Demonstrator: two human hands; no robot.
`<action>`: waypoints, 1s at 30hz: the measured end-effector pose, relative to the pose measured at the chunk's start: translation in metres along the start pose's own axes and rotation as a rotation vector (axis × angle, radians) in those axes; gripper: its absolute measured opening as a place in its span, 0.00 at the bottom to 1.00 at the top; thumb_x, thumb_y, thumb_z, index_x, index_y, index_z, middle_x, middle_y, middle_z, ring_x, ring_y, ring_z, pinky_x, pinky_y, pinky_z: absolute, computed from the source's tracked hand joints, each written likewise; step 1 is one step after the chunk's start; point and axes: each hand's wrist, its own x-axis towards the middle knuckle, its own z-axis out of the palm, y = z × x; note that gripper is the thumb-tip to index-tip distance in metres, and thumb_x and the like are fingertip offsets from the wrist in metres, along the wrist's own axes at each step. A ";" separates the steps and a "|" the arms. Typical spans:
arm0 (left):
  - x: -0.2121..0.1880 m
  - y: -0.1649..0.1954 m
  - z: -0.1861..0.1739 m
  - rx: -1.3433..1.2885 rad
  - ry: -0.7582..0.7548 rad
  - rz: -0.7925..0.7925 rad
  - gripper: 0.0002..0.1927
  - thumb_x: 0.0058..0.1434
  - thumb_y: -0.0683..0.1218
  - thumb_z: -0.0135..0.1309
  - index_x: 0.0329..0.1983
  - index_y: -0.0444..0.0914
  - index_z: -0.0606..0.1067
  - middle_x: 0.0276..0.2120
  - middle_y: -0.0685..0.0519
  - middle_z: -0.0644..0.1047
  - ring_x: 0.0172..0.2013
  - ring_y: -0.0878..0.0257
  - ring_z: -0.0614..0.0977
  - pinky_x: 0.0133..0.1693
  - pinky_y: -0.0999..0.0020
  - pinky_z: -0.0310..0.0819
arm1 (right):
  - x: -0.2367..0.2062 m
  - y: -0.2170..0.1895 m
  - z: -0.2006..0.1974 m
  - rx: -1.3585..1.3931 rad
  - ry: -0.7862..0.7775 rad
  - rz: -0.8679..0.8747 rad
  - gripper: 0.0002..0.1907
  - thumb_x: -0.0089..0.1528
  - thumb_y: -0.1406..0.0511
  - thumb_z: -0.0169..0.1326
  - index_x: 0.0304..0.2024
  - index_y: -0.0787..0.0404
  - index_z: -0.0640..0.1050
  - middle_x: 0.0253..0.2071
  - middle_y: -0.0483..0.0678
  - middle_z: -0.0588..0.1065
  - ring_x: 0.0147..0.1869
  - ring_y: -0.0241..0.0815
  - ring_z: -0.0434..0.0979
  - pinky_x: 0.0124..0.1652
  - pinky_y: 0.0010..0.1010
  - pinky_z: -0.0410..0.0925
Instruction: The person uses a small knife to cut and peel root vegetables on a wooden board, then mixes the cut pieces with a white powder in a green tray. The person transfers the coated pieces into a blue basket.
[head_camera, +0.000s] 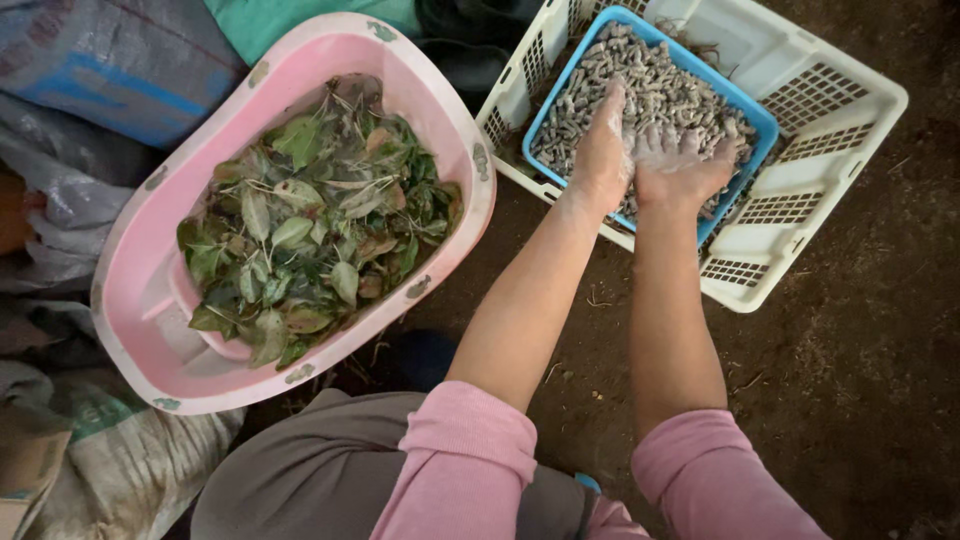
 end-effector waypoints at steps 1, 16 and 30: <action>-0.003 0.002 0.002 -0.012 0.002 -0.013 0.41 0.70 0.63 0.39 0.80 0.41 0.47 0.80 0.54 0.45 0.79 0.60 0.41 0.72 0.60 0.32 | -0.001 0.000 0.000 0.000 0.008 -0.006 0.50 0.62 0.47 0.45 0.77 0.55 0.39 0.81 0.56 0.37 0.84 0.60 0.34 0.75 0.55 0.37; -0.132 0.189 -0.026 0.367 0.477 0.707 0.26 0.67 0.57 0.50 0.58 0.32 0.71 0.46 0.50 0.75 0.46 0.60 0.74 0.46 0.60 0.70 | -0.099 0.176 0.045 -0.230 -0.308 0.306 0.35 0.69 0.58 0.45 0.75 0.64 0.53 0.78 0.55 0.50 0.80 0.60 0.52 0.77 0.55 0.52; -0.767 0.347 -0.173 0.067 1.300 1.289 0.22 0.72 0.56 0.43 0.51 0.31 0.70 0.43 0.43 0.70 0.43 0.51 0.68 0.44 0.52 0.63 | -0.627 0.482 -0.039 -0.455 -0.879 1.561 0.32 0.66 0.56 0.54 0.67 0.66 0.65 0.71 0.57 0.62 0.76 0.56 0.62 0.75 0.50 0.60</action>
